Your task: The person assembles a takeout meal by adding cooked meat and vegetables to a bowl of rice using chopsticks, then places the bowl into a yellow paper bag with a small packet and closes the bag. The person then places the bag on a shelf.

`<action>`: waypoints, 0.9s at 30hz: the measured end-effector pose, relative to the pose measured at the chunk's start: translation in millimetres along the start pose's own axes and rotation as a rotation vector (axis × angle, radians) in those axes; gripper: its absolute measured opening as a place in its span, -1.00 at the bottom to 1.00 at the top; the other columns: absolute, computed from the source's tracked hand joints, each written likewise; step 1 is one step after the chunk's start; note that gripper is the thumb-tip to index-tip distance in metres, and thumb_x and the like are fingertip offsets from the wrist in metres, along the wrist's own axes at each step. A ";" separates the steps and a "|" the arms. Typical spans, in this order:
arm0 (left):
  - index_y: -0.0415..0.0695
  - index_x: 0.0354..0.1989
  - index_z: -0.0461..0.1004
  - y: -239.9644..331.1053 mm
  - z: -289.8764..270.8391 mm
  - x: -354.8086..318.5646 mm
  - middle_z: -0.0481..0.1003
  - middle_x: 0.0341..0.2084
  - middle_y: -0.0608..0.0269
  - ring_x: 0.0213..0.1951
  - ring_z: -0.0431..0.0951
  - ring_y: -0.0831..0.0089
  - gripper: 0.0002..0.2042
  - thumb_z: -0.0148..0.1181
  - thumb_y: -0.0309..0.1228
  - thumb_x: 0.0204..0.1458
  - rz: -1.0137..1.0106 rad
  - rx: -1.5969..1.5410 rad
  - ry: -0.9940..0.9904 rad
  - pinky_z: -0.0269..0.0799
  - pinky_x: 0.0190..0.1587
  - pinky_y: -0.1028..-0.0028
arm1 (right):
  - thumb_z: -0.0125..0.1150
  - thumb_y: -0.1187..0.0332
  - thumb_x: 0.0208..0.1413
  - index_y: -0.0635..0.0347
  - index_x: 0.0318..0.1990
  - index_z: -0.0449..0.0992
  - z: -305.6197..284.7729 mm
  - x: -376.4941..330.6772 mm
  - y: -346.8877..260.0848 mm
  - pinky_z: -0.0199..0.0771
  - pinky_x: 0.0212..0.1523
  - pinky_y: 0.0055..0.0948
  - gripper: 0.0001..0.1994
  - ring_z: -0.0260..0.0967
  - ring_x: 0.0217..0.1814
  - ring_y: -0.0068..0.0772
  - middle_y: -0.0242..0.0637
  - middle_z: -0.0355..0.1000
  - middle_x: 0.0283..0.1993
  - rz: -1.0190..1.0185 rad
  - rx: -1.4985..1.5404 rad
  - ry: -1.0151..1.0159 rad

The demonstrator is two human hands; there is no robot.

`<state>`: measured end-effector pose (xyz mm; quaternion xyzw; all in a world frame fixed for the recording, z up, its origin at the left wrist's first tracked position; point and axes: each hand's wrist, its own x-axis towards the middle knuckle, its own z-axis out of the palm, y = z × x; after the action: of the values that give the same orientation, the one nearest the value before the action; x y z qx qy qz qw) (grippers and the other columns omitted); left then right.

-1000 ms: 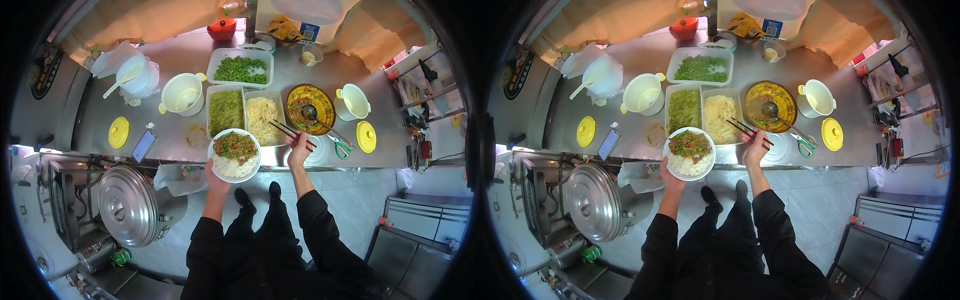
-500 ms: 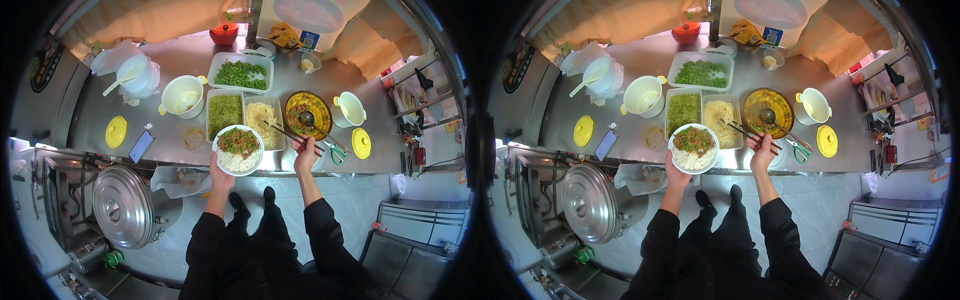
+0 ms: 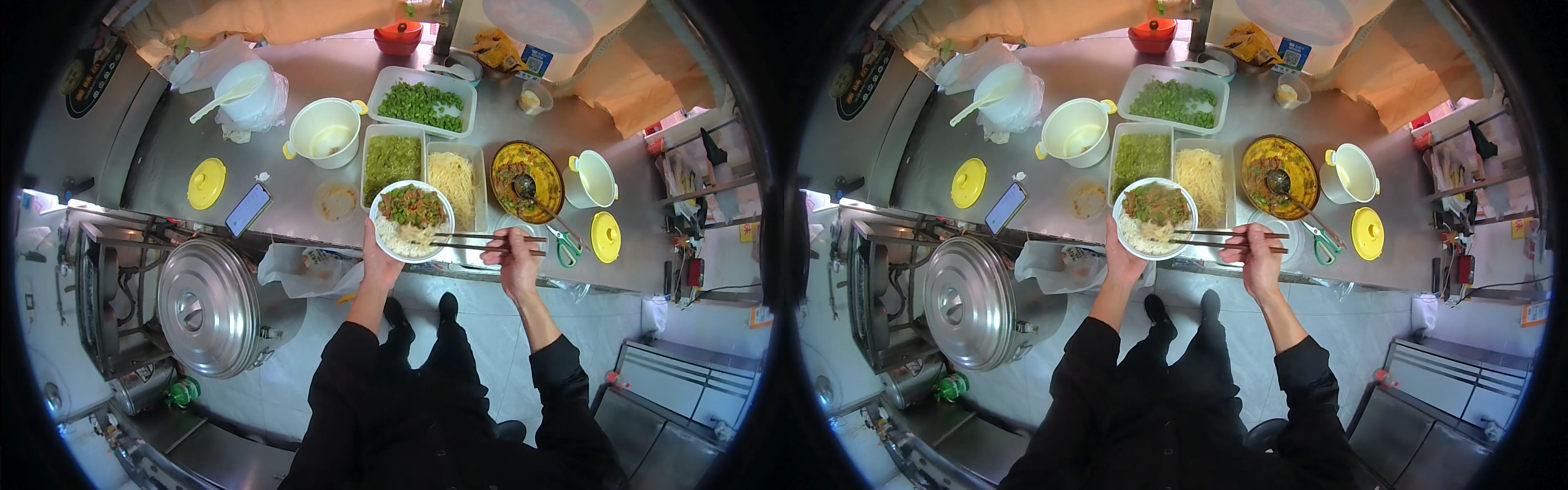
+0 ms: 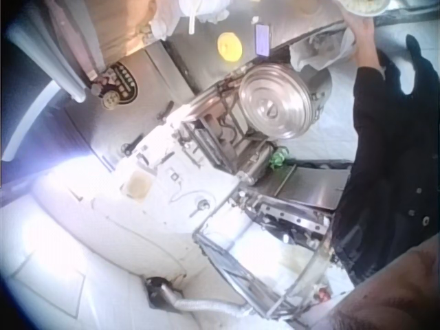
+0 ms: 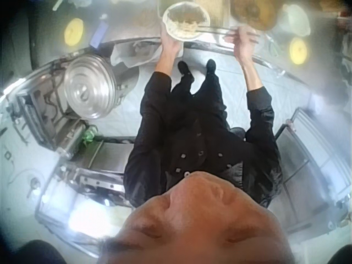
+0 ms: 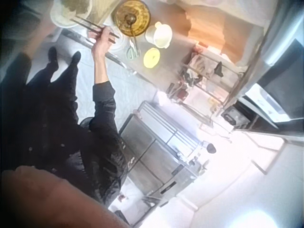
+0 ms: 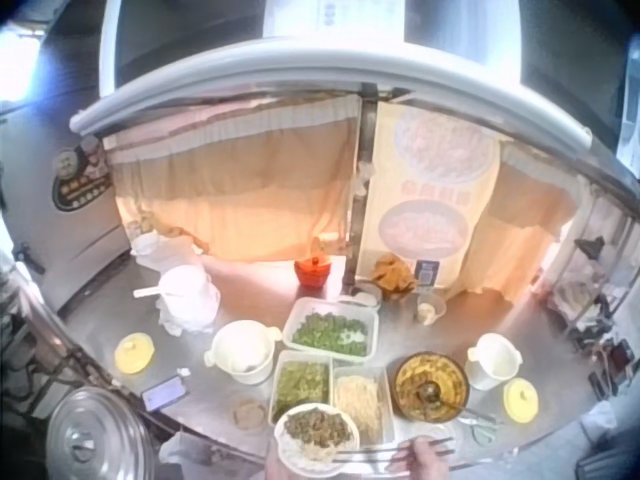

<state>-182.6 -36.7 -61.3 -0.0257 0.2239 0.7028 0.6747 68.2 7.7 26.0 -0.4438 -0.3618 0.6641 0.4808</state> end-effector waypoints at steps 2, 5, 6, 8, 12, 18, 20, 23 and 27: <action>-0.01 0.43 0.09 0.6 -1.0 -0.5 0.19 0.37 0.15 0.37 0.21 0.12 -0.32 -0.19 0.18 0.28 -0.023 -0.008 0.009 0.15 0.38 0.05 | 0.03 0.11 0.37 0.36 -0.18 0.49 5.7 -1.5 6.0 0.63 -0.49 -0.37 -0.61 0.57 -0.49 -0.23 -0.11 0.54 -0.40 0.016 -0.093 -0.071; -0.02 0.43 0.09 0.8 2.4 -1.4 0.20 0.37 0.14 0.36 0.22 0.11 -0.33 -0.21 0.16 0.29 -0.003 0.001 -0.002 0.15 0.37 0.04 | 0.05 0.11 0.35 0.38 -0.18 0.50 8.8 0.3 1.1 0.64 -0.48 -0.37 -0.60 0.58 -0.49 -0.23 -0.10 0.54 -0.39 -0.006 -0.194 -0.125; -0.02 0.43 0.09 0.5 0.8 -0.5 0.19 0.37 0.14 0.36 0.23 0.11 -0.34 -0.21 0.15 0.30 0.001 -0.006 -0.015 0.16 0.37 0.04 | 0.05 0.11 0.35 0.38 -0.18 0.50 9.1 1.8 -2.4 0.64 -0.48 -0.37 -0.60 0.58 -0.49 -0.22 -0.10 0.54 -0.39 -0.017 -0.222 -0.149; -0.03 0.43 0.09 0.2 -2.5 0.9 0.19 0.37 0.13 0.36 0.23 0.10 -0.35 -0.22 0.13 0.31 0.009 -0.019 -0.042 0.16 0.37 0.04 | 0.01 0.16 0.38 0.40 -0.18 0.50 6.9 6.1 -8.9 0.65 -0.46 -0.37 -0.62 0.58 -0.48 -0.23 -0.08 0.54 -0.39 -0.011 -0.217 -0.148; -0.04 0.42 0.11 0.0 -8.5 3.0 0.21 0.36 0.12 0.36 0.23 0.10 -0.37 -0.21 0.10 0.31 -0.012 -0.014 -0.006 0.17 0.36 0.05 | -0.01 0.20 0.39 0.41 -0.18 0.50 -1.2 13.4 -20.4 0.66 -0.44 -0.38 -0.64 0.58 -0.47 -0.22 -0.08 0.54 -0.39 0.014 -0.216 -0.129; -0.05 0.42 0.12 0.0 -12.1 4.6 0.22 0.35 0.12 0.35 0.24 0.11 -0.37 -0.19 0.10 0.30 -0.004 -0.017 0.022 0.17 0.36 0.06 | -0.01 0.16 0.39 0.42 -0.18 0.50 -1.2 25.8 -25.0 0.66 -0.42 -0.36 -0.61 0.59 -0.46 -0.21 -0.07 0.53 -0.39 -0.014 -0.228 -0.112; -0.05 0.41 0.13 -0.3 -12.1 4.5 0.22 0.36 0.12 0.35 0.25 0.11 -0.36 -0.18 0.10 0.30 0.006 0.000 0.029 0.17 0.36 0.06 | -0.01 0.14 0.39 0.42 -0.17 0.50 2.1 24.2 -24.1 0.66 -0.42 -0.37 -0.60 0.59 -0.45 -0.21 -0.08 0.53 -0.38 -0.003 -0.213 -0.155; -0.05 0.41 0.14 0.8 -10.8 3.2 0.22 0.36 0.12 0.35 0.24 0.11 -0.37 -0.17 0.10 0.30 -0.020 -0.029 0.034 0.17 0.36 0.05 | 0.05 0.13 0.37 0.41 -0.19 0.52 9.2 19.5 -22.5 0.66 -0.41 -0.40 -0.60 0.59 -0.45 -0.25 -0.09 0.53 -0.37 0.032 -0.250 -0.240; -0.06 0.40 0.15 1.2 -8.9 2.9 0.22 0.36 0.11 0.35 0.24 0.10 -0.37 -0.17 0.10 0.29 -0.023 -0.028 0.017 0.16 0.37 0.04 | 0.06 0.15 0.36 0.42 -0.16 0.53 13.8 22.9 -30.4 0.65 -0.41 -0.44 -0.61 0.59 -0.41 -0.32 -0.14 0.53 -0.34 0.081 -0.312 -0.347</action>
<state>-186.3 -37.1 -70.0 -0.0436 0.2194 0.6979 0.6804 61.6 37.3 52.8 -0.4059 -0.5192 0.6852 0.3101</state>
